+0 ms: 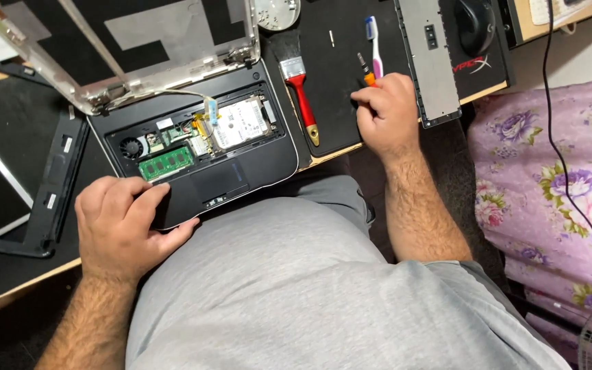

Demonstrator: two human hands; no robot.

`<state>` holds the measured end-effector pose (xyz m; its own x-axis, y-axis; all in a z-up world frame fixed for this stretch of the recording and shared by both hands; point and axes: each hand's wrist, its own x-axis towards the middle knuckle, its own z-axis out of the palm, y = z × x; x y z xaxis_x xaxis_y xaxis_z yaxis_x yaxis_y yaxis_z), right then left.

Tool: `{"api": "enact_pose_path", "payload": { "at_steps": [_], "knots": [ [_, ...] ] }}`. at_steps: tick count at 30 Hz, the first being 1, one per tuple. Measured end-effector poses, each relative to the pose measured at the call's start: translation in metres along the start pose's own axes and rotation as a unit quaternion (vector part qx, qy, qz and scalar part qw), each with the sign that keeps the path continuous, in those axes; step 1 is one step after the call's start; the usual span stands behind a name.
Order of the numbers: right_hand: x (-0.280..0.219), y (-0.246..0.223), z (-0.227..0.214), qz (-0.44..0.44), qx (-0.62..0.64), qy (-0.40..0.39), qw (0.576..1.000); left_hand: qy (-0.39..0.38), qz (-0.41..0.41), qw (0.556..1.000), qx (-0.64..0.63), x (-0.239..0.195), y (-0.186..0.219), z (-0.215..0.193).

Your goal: The person is lying on a bed and repairing a laptop. They use a screwdriver to remove screws, disconnect cables, and install a hard drive into the laptop's internal bay.

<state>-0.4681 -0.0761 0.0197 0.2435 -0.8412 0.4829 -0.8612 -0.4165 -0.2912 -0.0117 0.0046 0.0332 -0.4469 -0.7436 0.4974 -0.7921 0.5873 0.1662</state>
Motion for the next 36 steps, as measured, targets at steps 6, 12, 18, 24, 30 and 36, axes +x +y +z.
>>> {"api": "enact_pose_path", "payload": {
  "at_steps": [6,12,18,24,30,36],
  "knots": [
    [0.017,-0.041,-0.006,-0.039,0.053,0.030,0.997,0.007,0.008,1.000,-0.001,0.006,0.002,-0.001],
    [0.010,-0.070,0.027,0.049,0.096,-0.130,0.986,0.008,0.004,1.000,0.020,0.005,0.004,0.002],
    [0.010,-0.061,0.016,0.064,0.094,-0.157,0.981,0.001,0.003,1.000,0.031,0.000,0.000,0.007],
    [-0.006,-0.052,-0.017,0.139,0.052,-0.159,0.976,-0.004,0.010,1.000,0.013,0.003,-0.002,0.006],
    [-0.017,-0.043,-0.030,0.176,0.025,-0.166,0.970,-0.005,0.014,1.000,0.008,0.002,-0.003,0.007],
    [-0.027,-0.034,-0.031,0.195,-0.003,-0.128,0.972,-0.007,0.006,1.000,0.011,0.003,-0.002,0.004]
  ]
}}
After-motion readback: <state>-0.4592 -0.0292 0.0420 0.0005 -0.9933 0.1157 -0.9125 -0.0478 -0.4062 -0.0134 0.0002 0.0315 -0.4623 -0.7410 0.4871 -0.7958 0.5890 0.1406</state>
